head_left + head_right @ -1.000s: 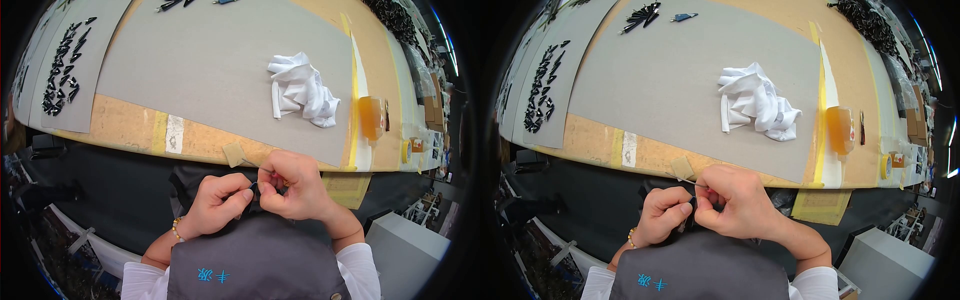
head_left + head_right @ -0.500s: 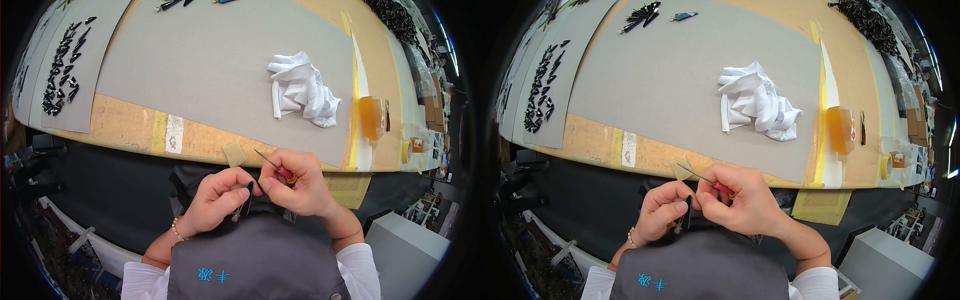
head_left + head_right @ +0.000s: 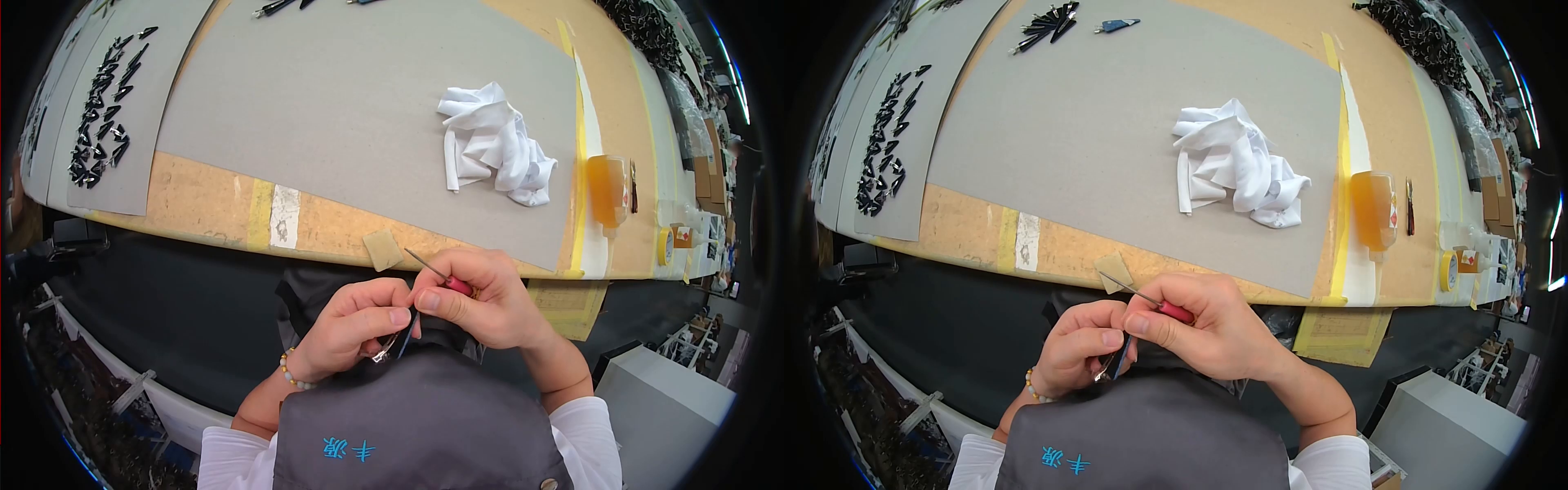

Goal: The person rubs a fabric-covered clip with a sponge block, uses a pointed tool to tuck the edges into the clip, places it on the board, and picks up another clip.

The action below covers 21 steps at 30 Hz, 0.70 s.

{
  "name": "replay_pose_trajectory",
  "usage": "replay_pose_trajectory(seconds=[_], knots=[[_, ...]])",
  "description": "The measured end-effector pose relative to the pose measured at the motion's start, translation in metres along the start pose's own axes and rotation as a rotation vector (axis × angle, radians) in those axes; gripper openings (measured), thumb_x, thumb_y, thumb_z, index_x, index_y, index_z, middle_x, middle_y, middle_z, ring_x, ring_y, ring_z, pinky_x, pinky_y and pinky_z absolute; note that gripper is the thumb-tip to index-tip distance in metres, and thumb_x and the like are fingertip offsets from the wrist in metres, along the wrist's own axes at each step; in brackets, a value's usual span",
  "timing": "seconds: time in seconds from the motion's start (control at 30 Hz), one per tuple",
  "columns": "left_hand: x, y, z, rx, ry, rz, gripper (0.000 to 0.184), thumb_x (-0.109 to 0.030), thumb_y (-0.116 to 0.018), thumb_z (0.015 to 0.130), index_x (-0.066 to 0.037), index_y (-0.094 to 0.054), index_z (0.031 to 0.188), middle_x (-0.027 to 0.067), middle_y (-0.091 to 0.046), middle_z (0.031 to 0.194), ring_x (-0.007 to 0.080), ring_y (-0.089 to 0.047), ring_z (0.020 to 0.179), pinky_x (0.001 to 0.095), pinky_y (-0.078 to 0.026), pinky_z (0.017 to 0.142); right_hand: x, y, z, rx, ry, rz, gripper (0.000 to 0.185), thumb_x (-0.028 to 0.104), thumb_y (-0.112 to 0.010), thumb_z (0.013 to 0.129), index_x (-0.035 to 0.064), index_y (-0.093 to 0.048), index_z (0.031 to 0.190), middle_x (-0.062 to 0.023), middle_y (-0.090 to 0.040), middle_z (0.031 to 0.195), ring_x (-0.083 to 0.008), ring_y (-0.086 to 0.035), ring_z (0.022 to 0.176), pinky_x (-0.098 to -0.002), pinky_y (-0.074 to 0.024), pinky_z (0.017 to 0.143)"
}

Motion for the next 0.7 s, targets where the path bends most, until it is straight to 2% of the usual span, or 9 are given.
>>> replay_pose_trajectory(seconds=[0.17,0.23,0.33,0.57,0.63,0.7], knots=[[-0.0020,-0.0025,0.0006,0.028,-0.010,-0.076,0.015,-0.018,-0.055,0.094,-0.005,-0.059,0.086,-0.0015,-0.060,0.077,-0.0022,-0.036,0.051,0.0148,-0.025,0.045,-0.0038,-0.0044,0.0011,0.008,-0.083,0.215,0.019,0.016,-0.058,0.098,-0.0014,-0.065,0.098,-0.0008,-0.063,0.082,-0.0054,-0.054,0.071,-0.0217,-0.0445,0.065],[-0.0021,-0.0016,0.0008,0.017,-0.019,-0.089,0.015,-0.017,-0.056,0.094,-0.005,-0.058,0.086,-0.0013,-0.060,0.076,-0.0024,-0.036,0.050,0.0147,-0.024,0.044,-0.0044,-0.0042,0.0001,0.004,-0.056,0.195,0.019,0.015,-0.057,0.098,-0.0021,-0.064,0.100,-0.0019,-0.064,0.084,-0.0058,-0.055,0.074,-0.0217,-0.0459,0.068],[-0.0030,0.0016,0.0027,-0.032,-0.050,-0.080,0.019,-0.015,-0.054,0.091,0.003,-0.057,0.087,0.0043,-0.054,0.067,0.0045,-0.033,0.043,0.0227,-0.028,0.040,0.0003,-0.0057,-0.0011,0.022,-0.039,0.231,0.018,0.013,-0.056,0.098,-0.0028,-0.062,0.103,-0.0027,-0.065,0.085,-0.0059,-0.056,0.075,-0.0212,-0.0463,0.068],[-0.0036,0.0018,0.0022,-0.022,-0.047,-0.093,0.016,-0.015,-0.054,0.093,0.001,-0.055,0.088,0.0029,-0.051,0.064,0.0040,-0.034,0.044,0.0217,-0.029,0.041,0.0010,-0.0053,-0.0025,0.050,-0.058,0.213,0.018,0.013,-0.057,0.098,-0.0033,-0.060,0.105,-0.0027,-0.064,0.086,-0.0053,-0.057,0.077,-0.0202,-0.0455,0.068],[-0.0055,0.0028,0.0027,-0.030,-0.084,-0.063,0.016,-0.014,-0.054,0.093,0.001,-0.054,0.089,0.0021,-0.049,0.062,0.0037,-0.034,0.043,0.0215,-0.028,0.041,0.0001,-0.0013,-0.0038,-0.035,-0.007,0.225,0.018,0.013,-0.057,0.098,-0.0031,-0.060,0.105,-0.0015,-0.062,0.085,-0.0047,-0.055,0.075,-0.0198,-0.0451,0.067],[-0.0087,0.0017,0.0012,-0.063,-0.098,-0.080,0.014,-0.016,-0.056,0.093,-0.003,-0.057,0.092,-0.0028,-0.053,0.068,-0.0002,-0.035,0.047,0.0171,-0.027,0.043,-0.0003,0.0012,-0.0073,-0.127,0.035,0.258,0.018,0.013,-0.057,0.097,-0.0026,-0.059,0.106,-0.0003,-0.060,0.085,-0.0043,-0.054,0.074,-0.0195,-0.0442,0.066]])
Point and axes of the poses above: each hand's wrist, its own z-axis towards the middle knuckle, its own y-axis out of the back of the hand, x = y × z, the point moved 7 cm from there along z, towards the middle knuckle
